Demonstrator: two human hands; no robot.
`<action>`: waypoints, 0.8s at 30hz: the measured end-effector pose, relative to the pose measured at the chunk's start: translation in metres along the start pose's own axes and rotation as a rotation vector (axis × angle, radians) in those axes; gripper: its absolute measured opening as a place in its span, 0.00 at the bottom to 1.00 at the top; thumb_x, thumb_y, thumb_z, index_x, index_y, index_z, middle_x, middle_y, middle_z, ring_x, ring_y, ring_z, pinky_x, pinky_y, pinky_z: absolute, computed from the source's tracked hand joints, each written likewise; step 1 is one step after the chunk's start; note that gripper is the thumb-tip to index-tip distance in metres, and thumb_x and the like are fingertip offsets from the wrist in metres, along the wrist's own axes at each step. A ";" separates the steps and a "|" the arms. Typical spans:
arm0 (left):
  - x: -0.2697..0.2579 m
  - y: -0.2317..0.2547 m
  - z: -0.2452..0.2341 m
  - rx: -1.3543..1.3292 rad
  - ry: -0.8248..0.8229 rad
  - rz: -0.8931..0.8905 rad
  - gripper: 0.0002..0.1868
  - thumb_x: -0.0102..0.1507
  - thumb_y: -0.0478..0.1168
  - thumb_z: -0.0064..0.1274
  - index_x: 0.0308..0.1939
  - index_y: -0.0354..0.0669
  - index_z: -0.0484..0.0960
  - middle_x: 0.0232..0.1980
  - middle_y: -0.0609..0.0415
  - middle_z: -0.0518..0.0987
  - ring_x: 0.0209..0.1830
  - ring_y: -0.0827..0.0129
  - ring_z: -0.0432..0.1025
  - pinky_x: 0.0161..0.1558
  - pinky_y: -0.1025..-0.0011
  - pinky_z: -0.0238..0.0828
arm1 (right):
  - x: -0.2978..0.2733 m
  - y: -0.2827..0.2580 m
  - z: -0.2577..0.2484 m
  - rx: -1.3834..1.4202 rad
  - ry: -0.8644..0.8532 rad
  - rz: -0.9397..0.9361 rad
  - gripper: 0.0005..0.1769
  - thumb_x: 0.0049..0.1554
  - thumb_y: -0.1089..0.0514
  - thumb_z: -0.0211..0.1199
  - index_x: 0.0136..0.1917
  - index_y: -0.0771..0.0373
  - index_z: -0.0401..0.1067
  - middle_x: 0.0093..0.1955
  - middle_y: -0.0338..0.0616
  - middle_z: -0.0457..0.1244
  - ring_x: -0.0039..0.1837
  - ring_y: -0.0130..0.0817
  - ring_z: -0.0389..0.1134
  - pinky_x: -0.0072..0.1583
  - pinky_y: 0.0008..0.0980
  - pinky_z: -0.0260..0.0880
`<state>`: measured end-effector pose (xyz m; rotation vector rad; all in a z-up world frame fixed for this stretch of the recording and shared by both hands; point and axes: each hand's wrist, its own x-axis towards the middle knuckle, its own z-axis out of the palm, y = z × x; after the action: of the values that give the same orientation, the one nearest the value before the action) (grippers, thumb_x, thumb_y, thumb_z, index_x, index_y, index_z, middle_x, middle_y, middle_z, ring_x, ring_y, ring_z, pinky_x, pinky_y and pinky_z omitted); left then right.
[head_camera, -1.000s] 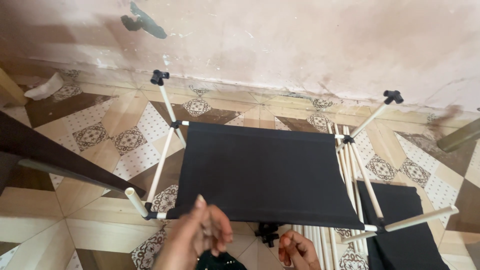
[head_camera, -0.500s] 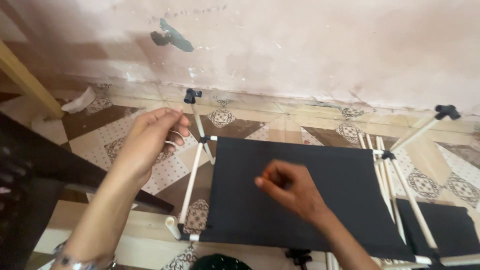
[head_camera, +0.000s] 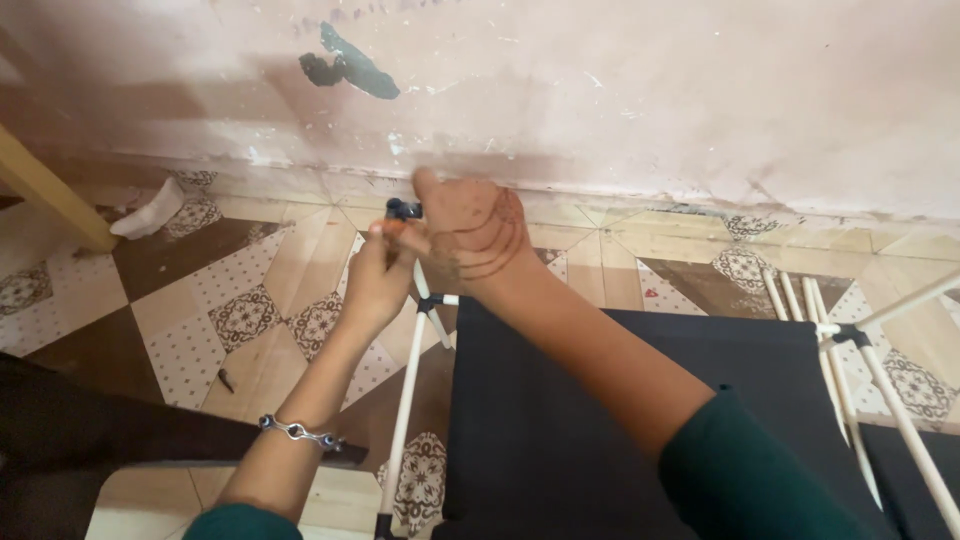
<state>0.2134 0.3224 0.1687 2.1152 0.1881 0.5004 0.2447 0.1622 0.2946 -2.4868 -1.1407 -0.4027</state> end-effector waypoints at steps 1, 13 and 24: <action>0.002 -0.006 0.001 -0.048 0.015 0.072 0.08 0.66 0.36 0.48 0.46 0.35 0.76 0.33 0.45 0.81 0.32 0.61 0.79 0.35 0.64 0.74 | 0.004 -0.006 -0.001 -0.059 0.007 -0.014 0.40 0.56 0.27 0.63 0.50 0.71 0.71 0.30 0.50 0.64 0.32 0.45 0.68 0.36 0.42 0.69; 0.004 -0.012 0.015 -0.029 0.019 0.237 0.09 0.65 0.31 0.43 0.31 0.29 0.72 0.29 0.37 0.79 0.31 0.48 0.79 0.34 0.59 0.73 | 0.005 -0.028 0.001 -0.093 0.084 0.021 0.22 0.53 0.43 0.66 0.31 0.63 0.74 0.28 0.54 0.65 0.33 0.51 0.69 0.37 0.47 0.68; -0.002 0.007 0.014 -0.033 0.028 0.307 0.13 0.68 0.31 0.41 0.54 0.31 0.75 0.34 0.40 0.82 0.37 0.47 0.80 0.39 0.59 0.76 | 0.014 0.010 0.008 0.075 -0.036 -0.179 0.09 0.54 0.56 0.66 0.47 0.60 0.77 0.35 0.53 0.69 0.40 0.51 0.71 0.46 0.44 0.72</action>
<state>0.2165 0.3075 0.1669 2.1155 -0.1311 0.7077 0.2623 0.1691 0.2909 -2.3447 -1.3733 -0.3587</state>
